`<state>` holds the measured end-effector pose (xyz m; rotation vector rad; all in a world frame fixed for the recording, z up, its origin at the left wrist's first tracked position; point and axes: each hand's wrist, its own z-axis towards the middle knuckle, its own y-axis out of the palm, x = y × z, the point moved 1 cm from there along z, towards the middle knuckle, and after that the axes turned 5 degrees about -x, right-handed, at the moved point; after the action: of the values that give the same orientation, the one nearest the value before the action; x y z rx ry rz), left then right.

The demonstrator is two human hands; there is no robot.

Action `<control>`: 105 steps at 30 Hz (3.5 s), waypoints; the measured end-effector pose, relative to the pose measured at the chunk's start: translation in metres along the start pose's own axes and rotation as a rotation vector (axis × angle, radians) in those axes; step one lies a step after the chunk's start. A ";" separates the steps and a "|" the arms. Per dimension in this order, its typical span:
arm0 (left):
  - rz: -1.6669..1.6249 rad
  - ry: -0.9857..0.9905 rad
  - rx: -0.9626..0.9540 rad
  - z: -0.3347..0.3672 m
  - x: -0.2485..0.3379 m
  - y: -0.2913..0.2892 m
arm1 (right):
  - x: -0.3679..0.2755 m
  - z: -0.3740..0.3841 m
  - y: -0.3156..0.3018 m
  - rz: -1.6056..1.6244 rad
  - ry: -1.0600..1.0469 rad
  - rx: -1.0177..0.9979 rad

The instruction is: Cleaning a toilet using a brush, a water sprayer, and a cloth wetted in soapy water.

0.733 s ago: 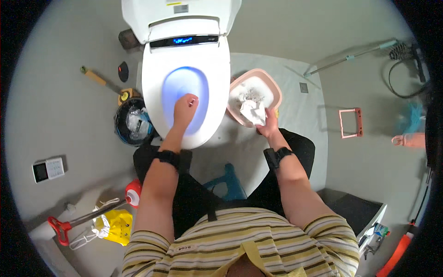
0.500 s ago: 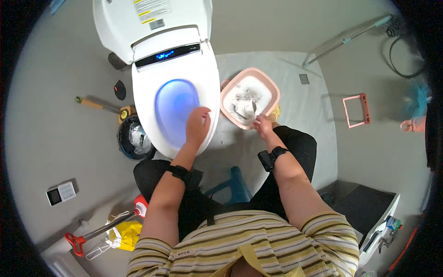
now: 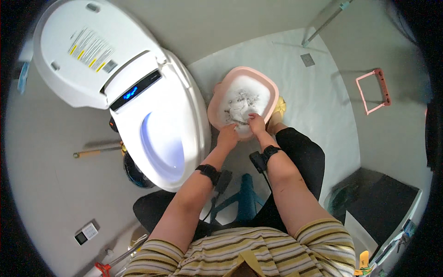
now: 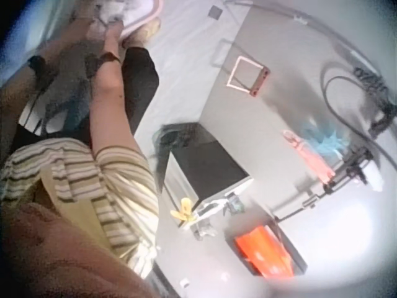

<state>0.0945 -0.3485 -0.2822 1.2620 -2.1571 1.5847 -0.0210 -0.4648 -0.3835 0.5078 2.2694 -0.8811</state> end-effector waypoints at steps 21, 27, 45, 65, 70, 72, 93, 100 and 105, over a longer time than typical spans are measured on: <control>0.245 -0.113 0.175 0.113 -0.074 0.054 | 0.003 0.036 0.048 0.030 0.332 0.020; -0.504 -0.223 -0.303 0.146 -0.063 0.069 | 0.033 0.061 0.032 0.750 0.208 0.411; 0.227 -0.084 -0.452 0.148 -0.098 0.087 | 0.052 0.063 0.073 0.173 0.392 -0.085; -0.031 0.215 0.118 0.128 0.011 0.034 | -0.025 0.062 0.031 1.708 0.519 -0.010; 0.303 -0.011 0.157 0.158 -0.015 0.027 | -0.024 0.075 0.034 1.067 0.330 -0.060; 0.312 -0.078 0.139 0.160 -0.025 0.020 | -0.039 0.071 0.021 1.092 0.303 -0.001; 0.440 -0.079 -0.170 0.147 -0.136 0.074 | -0.028 0.055 0.052 0.493 0.476 0.086; -0.975 -0.413 -0.037 0.124 -0.031 0.032 | -0.042 0.047 0.025 1.646 0.504 -0.109; -0.117 -0.030 0.156 0.141 -0.019 0.026 | -0.043 0.054 0.019 1.899 0.257 -0.398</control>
<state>0.1330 -0.4567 -0.3696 1.4375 -1.9684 1.7236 0.0432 -0.4949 -0.3938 1.9994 1.0643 0.6062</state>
